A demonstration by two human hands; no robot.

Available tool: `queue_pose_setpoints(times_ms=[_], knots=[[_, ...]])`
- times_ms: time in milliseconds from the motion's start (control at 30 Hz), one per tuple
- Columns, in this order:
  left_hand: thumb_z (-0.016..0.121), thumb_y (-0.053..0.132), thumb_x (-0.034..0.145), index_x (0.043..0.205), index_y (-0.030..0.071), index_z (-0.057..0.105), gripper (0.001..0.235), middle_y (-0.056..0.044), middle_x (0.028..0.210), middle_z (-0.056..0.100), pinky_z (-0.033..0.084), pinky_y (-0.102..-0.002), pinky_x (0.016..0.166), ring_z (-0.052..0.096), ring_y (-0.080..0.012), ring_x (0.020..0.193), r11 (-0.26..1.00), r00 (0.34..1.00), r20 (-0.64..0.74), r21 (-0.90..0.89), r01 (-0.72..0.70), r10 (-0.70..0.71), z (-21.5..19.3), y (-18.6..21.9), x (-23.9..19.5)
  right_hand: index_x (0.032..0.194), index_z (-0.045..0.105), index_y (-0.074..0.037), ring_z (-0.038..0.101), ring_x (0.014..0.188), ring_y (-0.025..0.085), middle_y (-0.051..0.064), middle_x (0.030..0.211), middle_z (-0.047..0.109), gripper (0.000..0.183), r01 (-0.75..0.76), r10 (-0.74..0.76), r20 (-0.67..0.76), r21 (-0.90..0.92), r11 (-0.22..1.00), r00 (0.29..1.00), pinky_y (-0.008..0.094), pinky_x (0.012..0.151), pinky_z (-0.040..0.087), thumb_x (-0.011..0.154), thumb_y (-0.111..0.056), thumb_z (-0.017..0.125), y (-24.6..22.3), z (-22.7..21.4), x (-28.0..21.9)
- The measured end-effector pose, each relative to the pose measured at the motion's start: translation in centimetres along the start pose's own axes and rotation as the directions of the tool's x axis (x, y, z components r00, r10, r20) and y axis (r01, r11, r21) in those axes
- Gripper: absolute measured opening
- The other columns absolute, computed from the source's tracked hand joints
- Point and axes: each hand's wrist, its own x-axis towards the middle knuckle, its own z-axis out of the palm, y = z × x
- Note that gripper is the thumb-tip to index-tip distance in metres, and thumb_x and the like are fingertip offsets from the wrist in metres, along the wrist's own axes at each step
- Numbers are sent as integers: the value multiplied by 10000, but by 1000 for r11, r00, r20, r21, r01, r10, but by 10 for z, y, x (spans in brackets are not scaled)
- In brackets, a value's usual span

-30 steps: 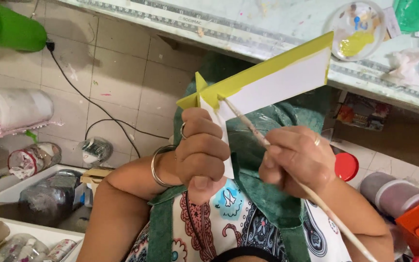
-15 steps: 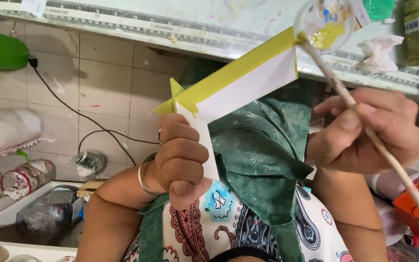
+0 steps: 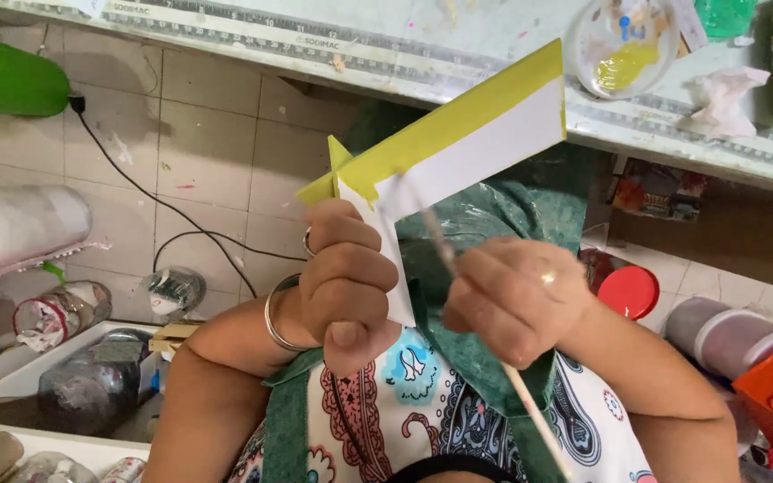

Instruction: Painting a small decorative wooden sign with yellow paint using a brush

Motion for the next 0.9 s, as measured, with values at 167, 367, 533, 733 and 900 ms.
queue_pose_setpoints(times_ms=[167, 367, 533, 733, 900], knots=[[179, 323, 950, 632, 194, 418, 418, 38, 612, 433, 335, -311, 626, 377, -156, 591, 997, 998, 34, -58, 45, -43, -6, -1, -7, 856, 400, -61, 499, 465, 124, 46, 674, 483, 155, -100, 137, -129, 258, 961, 982, 241, 365, 458, 789, 78, 413, 11, -1, -2], [254, 196, 924, 652, 145, 342, 291, 24, 598, 413, 287, -316, 611, 348, -156, 574, 999, 993, 116, -33, 2, 2, -8, 0, 7, 871, 312, 8, 448, 345, 120, -6, 533, 357, 248, -177, 341, -216, 544, 821, 915, 239, 249, 374, 748, 224, 300, 31, -7, -11], [251, 202, 923, 663, 155, 345, 281, 35, 590, 402, 280, -320, 638, 338, -150, 581, 1000, 996, 91, -20, 13, -11, -7, 1, 6, 917, 376, 20, 421, 382, 187, 129, 598, 401, 98, -261, 380, -388, 324, 909, 840, 246, 304, 306, 868, 82, 434, 47, -19, 10], [252, 204, 923, 649, 147, 346, 295, 31, 576, 403, 278, -322, 624, 335, -149, 562, 1000, 997, 75, -23, 18, -16, -2, 1, 7, 911, 432, 29, 546, 468, 162, 138, 635, 480, 71, -276, 432, -324, 431, 859, 842, 219, 336, 400, 862, 78, 448, 42, -28, -2], [256, 220, 912, 608, 151, 337, 323, 29, 515, 368, 274, -325, 617, 290, -135, 514, 999, 995, -100, -45, -7, 2, 10, 2, 7, 937, 403, 34, 588, 463, 181, 95, 608, 480, 172, -212, 417, -248, 578, 788, 875, 194, 309, 439, 816, 154, 424, 48, -22, -4]])
